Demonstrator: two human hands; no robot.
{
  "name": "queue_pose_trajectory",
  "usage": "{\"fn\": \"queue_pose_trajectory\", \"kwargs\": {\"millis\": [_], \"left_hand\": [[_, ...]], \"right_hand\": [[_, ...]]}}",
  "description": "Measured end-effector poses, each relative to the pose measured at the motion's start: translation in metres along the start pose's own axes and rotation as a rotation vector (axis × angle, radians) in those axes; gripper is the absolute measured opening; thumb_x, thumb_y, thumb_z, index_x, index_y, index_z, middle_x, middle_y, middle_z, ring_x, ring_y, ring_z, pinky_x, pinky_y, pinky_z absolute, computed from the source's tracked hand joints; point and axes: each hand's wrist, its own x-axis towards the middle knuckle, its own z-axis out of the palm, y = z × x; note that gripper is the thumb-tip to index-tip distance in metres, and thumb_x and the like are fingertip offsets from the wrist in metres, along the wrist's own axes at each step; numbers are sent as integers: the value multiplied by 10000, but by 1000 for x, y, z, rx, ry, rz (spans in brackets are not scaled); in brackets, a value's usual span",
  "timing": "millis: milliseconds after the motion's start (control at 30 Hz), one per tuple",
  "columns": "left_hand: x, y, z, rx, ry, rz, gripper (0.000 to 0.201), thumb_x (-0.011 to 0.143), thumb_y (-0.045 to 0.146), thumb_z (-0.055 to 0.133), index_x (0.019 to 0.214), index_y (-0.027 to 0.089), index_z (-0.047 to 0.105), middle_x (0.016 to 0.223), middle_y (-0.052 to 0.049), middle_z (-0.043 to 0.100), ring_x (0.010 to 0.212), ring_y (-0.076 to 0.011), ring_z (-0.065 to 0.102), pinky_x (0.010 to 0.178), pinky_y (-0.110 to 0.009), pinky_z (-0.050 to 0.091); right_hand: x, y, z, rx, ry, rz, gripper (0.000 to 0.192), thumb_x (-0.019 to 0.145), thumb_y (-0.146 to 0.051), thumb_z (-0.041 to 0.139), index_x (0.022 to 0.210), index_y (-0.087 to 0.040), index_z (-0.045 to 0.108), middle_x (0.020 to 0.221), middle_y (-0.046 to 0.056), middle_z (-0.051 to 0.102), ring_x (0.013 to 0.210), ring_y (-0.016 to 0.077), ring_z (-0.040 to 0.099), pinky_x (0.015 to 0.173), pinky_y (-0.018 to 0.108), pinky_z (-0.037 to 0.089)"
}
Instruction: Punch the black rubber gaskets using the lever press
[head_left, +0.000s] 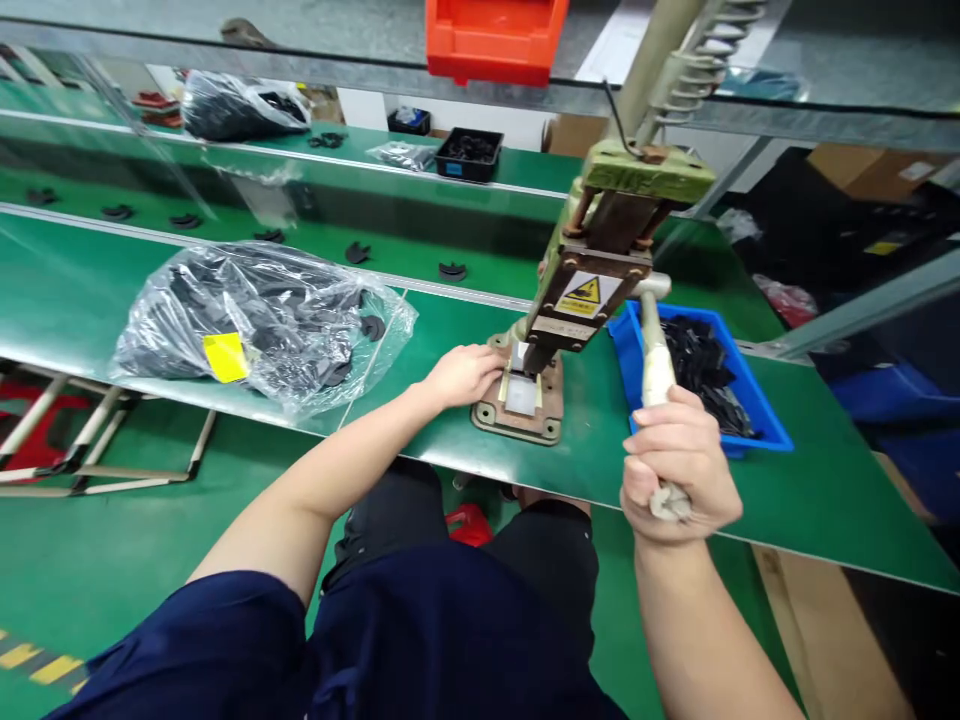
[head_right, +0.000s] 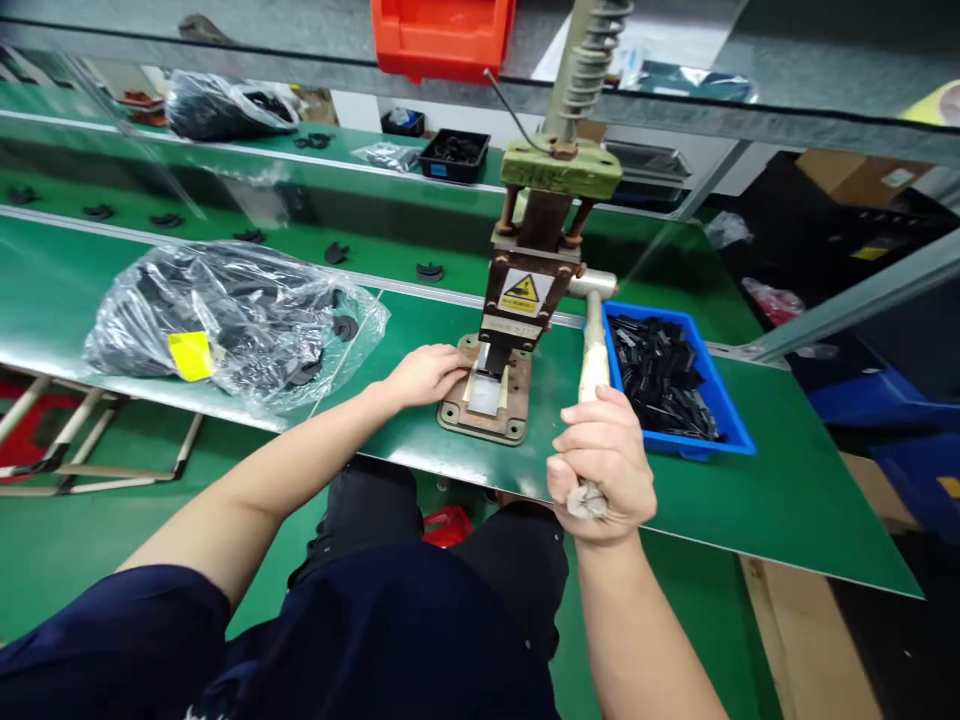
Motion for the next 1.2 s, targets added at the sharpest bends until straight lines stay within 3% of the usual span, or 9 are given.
{"fn": "queue_pose_trajectory", "kwargs": {"millis": [233, 333, 400, 533, 633, 733, 900, 1067, 1200], "left_hand": [[-46, -126, -57, 310, -4, -775, 658, 982, 601, 591, 1354, 65, 671, 1401, -321, 641, 1328, -498, 575, 1094, -620, 426], [-56, -154, -64, 342, -96, -875, 793, 938, 724, 577, 1344, 48, 663, 1442, -354, 592, 1371, -529, 522, 1132, -659, 372], [-57, -160, -60, 319, -126, -874, 700, 963, 659, 578, 1332, 72, 674, 1444, -334, 591, 1370, -501, 533, 1146, -635, 376], [-54, -162, -49, 172, -106, -862, 515, 952, 434, 698, 1359, 121, 660, 1446, -267, 585, 1333, -416, 600, 1171, -509, 428], [-55, -162, -42, 2, 3, -860, 715, 860, 302, 835, 1492, 137, 544, 1504, -235, 528, 1260, -325, 654, 1172, -414, 454], [-57, -154, -36, -109, 52, -836, 810, 854, 237, 838, 1552, 147, 437, 1345, -158, 650, 1091, -240, 706, 1072, -347, 516], [-57, -134, -28, -103, 69, -792, 223, 887, 342, 777, 983, 225, 613, 883, -43, 713, 914, -252, 716, 877, -348, 541], [-46, -108, -24, -534, 149, -789, 384, 885, 380, 741, 736, 251, 411, 750, -22, 702, 797, -220, 737, 707, -300, 525], [-33, -69, -20, -795, 87, -718, 433, 763, 454, 885, 721, 212, 529, 747, -25, 717, 668, -158, 658, 633, -261, 469]], "right_hand": [[0, 4, 7, 13, 65, -31, 71, 899, -355, 692, 865, -398, 738, 701, -28, 661, 804, 238, 729, 1057, 595, 602], [0, 4, 8, 24, 87, -48, 82, 890, -341, 691, 839, -394, 727, 683, -21, 655, 784, 251, 725, 1037, 598, 602], [0, 3, 8, 14, 74, -39, 75, 901, -353, 684, 842, -385, 718, 691, -23, 663, 791, 246, 723, 1049, 599, 601], [0, 2, 6, -4, 41, -31, 125, 917, -376, 678, 796, -343, 667, 696, -19, 665, 814, 231, 720, 1068, 596, 600], [0, 6, 6, 17, 49, -75, 227, 921, -361, 686, 724, -286, 601, 704, -30, 666, 830, 200, 723, 1063, 562, 597], [0, 9, 7, 48, 53, -111, 248, 908, -325, 708, 710, -247, 581, 733, -49, 675, 858, 171, 725, 1080, 526, 582], [0, 10, 7, 73, 44, -116, 219, 896, -293, 715, 720, -239, 596, 761, -49, 684, 885, 173, 725, 1092, 540, 570], [-2, 8, 5, 68, 34, -97, 209, 909, -302, 700, 738, -247, 593, 768, -45, 682, 894, 179, 728, 1103, 550, 575], [-2, 7, 5, 62, 21, -91, 185, 909, -306, 689, 756, -258, 597, 781, -51, 687, 909, 181, 732, 1117, 550, 579]]}}
